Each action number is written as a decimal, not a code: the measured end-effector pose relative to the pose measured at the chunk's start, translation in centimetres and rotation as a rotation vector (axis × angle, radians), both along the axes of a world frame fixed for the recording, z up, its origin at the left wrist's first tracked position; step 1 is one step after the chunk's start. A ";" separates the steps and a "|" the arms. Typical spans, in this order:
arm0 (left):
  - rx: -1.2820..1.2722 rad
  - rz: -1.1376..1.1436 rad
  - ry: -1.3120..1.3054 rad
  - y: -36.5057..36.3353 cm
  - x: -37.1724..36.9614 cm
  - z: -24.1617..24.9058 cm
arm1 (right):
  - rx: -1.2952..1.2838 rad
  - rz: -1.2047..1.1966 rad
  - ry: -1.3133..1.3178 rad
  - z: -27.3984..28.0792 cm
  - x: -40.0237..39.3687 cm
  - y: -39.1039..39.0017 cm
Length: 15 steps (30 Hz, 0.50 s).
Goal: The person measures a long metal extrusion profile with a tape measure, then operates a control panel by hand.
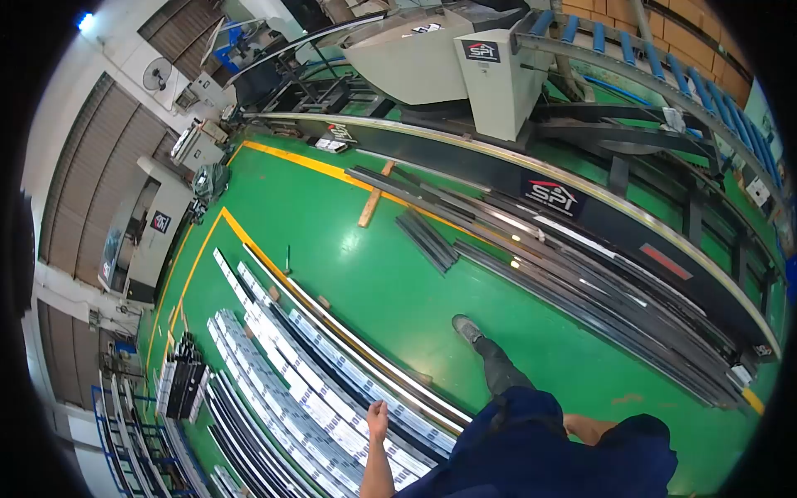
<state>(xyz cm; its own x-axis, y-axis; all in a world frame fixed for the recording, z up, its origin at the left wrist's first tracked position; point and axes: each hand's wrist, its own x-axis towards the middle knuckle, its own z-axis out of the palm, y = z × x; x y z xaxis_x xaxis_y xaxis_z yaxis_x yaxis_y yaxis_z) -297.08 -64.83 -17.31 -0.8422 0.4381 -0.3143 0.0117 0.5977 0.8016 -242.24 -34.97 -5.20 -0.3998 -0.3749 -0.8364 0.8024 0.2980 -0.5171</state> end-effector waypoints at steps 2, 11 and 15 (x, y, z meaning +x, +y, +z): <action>-0.019 0.023 -0.032 2.1 -4.5 -0.2 | 0.002 -0.019 0.002 -0.8 -4.4 2.9; -0.346 -0.532 -0.125 8.8 -9.5 -1.2 | 0.024 0.001 -0.058 1.6 -23.7 18.9; -0.395 -0.275 -0.332 15.5 -16.2 -1.3 | 0.057 0.023 -0.121 3.7 -33.1 25.0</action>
